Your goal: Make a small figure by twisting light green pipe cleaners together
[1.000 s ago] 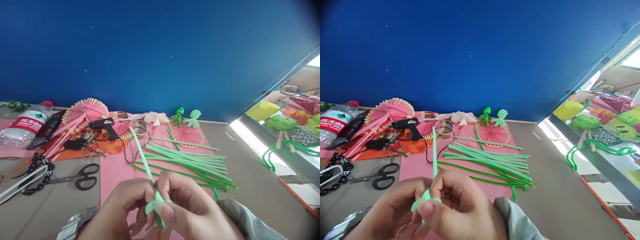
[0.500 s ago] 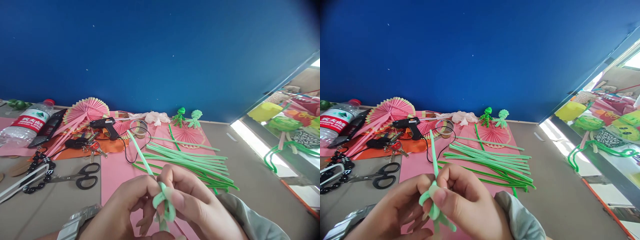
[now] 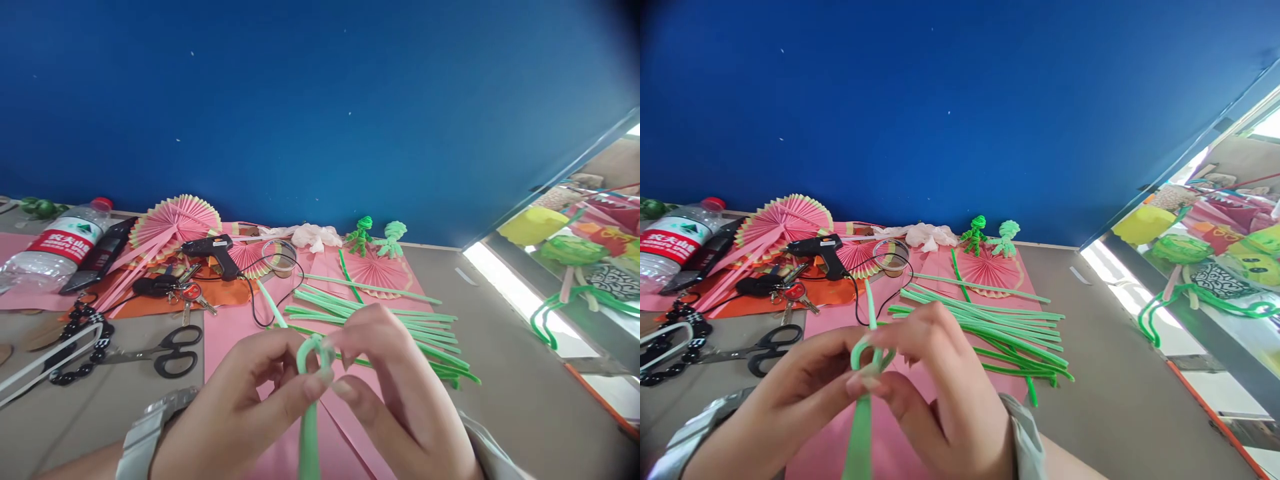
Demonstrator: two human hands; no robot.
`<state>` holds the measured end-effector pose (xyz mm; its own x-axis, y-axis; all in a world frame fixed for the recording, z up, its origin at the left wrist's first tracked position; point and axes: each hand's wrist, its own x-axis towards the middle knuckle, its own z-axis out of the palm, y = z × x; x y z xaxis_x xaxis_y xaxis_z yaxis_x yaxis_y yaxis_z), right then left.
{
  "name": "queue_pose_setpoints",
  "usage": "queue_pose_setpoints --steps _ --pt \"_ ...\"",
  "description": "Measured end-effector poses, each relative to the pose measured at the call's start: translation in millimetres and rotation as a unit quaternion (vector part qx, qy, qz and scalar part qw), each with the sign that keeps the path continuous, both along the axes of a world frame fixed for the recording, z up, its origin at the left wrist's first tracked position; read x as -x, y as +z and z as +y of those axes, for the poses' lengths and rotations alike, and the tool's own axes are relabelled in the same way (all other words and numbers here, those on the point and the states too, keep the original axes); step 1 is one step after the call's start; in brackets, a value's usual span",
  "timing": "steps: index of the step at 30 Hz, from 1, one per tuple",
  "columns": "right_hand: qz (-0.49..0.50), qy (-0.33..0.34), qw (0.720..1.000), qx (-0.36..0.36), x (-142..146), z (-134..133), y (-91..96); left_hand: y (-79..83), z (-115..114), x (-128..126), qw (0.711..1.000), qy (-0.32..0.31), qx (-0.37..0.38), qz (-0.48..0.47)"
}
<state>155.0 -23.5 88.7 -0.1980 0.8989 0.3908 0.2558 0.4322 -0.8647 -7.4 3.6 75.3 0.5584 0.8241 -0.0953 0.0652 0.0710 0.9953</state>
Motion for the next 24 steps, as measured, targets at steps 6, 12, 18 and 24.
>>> queue_pose_setpoints --steps 6,12,18,24 --pt "-0.193 0.054 0.973 -0.111 -15 10 6.4 2.1 4 3 0.966 -0.093 0.204 -0.126" --pt "-0.201 0.007 0.957 -0.211 -22 12 1.4 -2.7 -7 2 0.999 -0.034 -0.007 0.034" --pt "-0.216 -0.023 0.955 -0.204 -20 11 1.5 10.5 -4 -4 0.99 -0.076 -0.029 0.113" --pt "-0.164 -0.032 0.981 -0.099 -16 10 1.7 16.4 -4 -3 0.987 -0.069 -0.027 0.145"
